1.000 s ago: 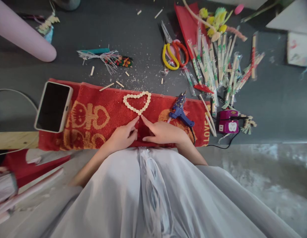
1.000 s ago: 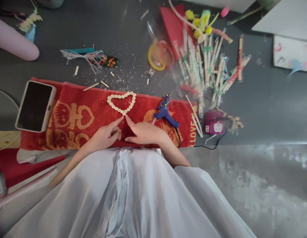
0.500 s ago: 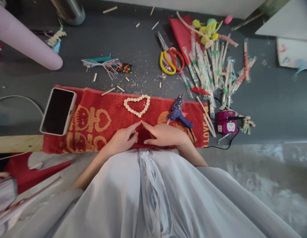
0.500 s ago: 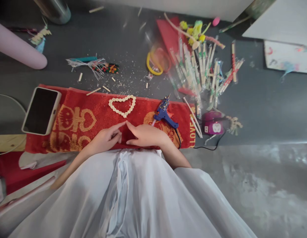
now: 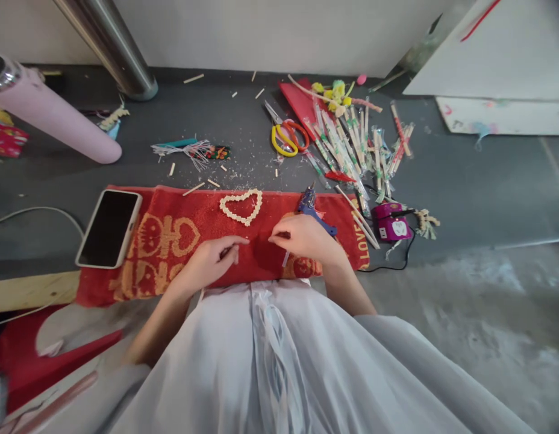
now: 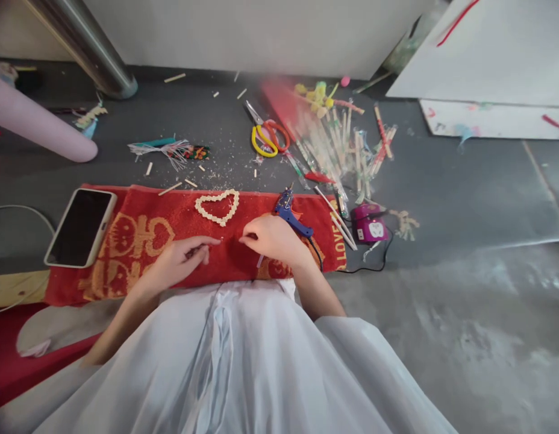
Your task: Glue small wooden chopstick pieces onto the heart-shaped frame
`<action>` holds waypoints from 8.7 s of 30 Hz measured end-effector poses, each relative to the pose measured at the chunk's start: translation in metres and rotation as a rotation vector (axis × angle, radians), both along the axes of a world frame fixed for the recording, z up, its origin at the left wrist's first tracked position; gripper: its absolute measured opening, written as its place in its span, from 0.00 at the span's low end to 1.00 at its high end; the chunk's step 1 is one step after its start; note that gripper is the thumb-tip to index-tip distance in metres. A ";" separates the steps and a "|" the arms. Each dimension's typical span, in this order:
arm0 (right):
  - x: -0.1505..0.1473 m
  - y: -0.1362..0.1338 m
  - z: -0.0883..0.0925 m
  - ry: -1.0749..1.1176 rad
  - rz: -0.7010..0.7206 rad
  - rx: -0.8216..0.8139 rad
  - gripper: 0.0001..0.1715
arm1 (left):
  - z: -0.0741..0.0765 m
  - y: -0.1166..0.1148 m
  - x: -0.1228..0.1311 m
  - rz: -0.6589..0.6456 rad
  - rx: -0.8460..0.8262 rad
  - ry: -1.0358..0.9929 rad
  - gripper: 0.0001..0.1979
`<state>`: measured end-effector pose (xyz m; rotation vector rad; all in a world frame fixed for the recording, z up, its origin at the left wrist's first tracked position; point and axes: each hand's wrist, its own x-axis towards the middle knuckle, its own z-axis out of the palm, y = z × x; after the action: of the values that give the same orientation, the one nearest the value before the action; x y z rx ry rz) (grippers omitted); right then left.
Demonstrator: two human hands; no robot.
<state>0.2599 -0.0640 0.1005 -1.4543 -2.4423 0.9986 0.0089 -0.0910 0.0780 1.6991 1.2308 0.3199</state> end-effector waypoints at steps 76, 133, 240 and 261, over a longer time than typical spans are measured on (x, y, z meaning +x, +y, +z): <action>0.000 0.007 -0.046 -0.109 0.072 0.420 0.23 | -0.046 0.037 -0.011 0.285 0.268 -0.126 0.13; 0.001 -0.023 -0.047 -0.037 0.052 0.620 0.19 | -0.039 0.017 -0.011 -0.119 0.795 0.273 0.17; 0.151 0.075 -0.014 0.123 -0.679 0.637 0.03 | 0.002 0.018 0.005 -0.032 0.593 0.033 0.09; 0.113 0.108 0.025 0.757 -0.709 0.252 0.05 | 0.004 0.014 -0.001 0.005 0.479 0.042 0.11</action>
<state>0.3725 0.0444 0.1257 -1.3473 -1.3213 0.8158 0.0081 -0.0767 0.0815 2.1160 1.2553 0.6241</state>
